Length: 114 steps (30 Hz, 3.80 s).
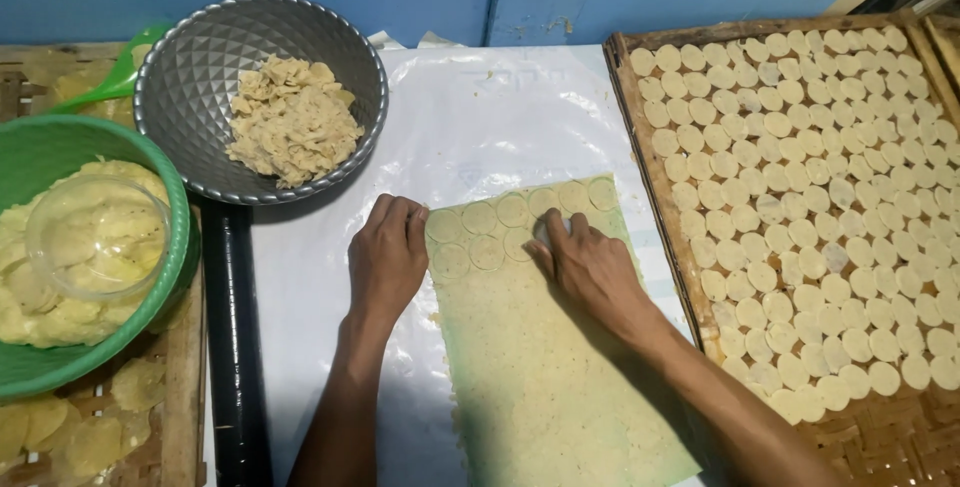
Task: Rolling out dough and using a circular cutter to stamp out small round shapes.
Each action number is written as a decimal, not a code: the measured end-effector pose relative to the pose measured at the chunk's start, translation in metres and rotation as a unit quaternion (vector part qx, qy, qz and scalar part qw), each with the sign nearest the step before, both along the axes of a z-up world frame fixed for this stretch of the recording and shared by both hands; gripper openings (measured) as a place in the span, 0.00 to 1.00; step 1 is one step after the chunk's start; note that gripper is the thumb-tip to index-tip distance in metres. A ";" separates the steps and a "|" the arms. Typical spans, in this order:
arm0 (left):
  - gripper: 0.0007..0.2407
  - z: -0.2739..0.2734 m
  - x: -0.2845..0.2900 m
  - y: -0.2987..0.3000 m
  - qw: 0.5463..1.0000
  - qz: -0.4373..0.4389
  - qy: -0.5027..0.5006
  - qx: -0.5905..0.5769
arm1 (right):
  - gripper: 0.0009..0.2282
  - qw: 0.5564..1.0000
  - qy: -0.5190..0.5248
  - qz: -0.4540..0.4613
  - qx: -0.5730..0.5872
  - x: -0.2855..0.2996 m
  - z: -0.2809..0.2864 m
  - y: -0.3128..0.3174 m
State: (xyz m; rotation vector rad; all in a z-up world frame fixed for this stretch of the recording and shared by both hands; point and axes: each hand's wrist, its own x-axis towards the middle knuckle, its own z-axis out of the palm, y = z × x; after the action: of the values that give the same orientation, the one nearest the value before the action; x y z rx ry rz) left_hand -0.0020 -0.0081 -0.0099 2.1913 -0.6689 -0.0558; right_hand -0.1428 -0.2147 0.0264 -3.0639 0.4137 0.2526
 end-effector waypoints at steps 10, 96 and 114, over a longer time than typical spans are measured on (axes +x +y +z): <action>0.08 -0.003 -0.001 0.002 1.000 0.003 -0.026 -0.011 | 0.18 1.000 0.005 0.021 0.001 0.002 0.012 -0.003; 0.08 -0.011 0.000 -0.003 0.998 0.010 -0.042 -0.051 | 0.17 0.995 -0.048 -0.083 0.008 -0.027 0.009 -0.058; 0.07 0.010 -0.010 -0.002 0.994 0.048 0.001 -0.097 | 0.21 0.904 -0.156 -0.305 0.256 -0.061 0.043 -0.047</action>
State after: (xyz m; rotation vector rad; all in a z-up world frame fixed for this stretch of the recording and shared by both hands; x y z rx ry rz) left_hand -0.0118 -0.0098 -0.0003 2.0313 -0.5433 0.0548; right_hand -0.2035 -0.2620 0.0695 -2.2631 1.0471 -0.1366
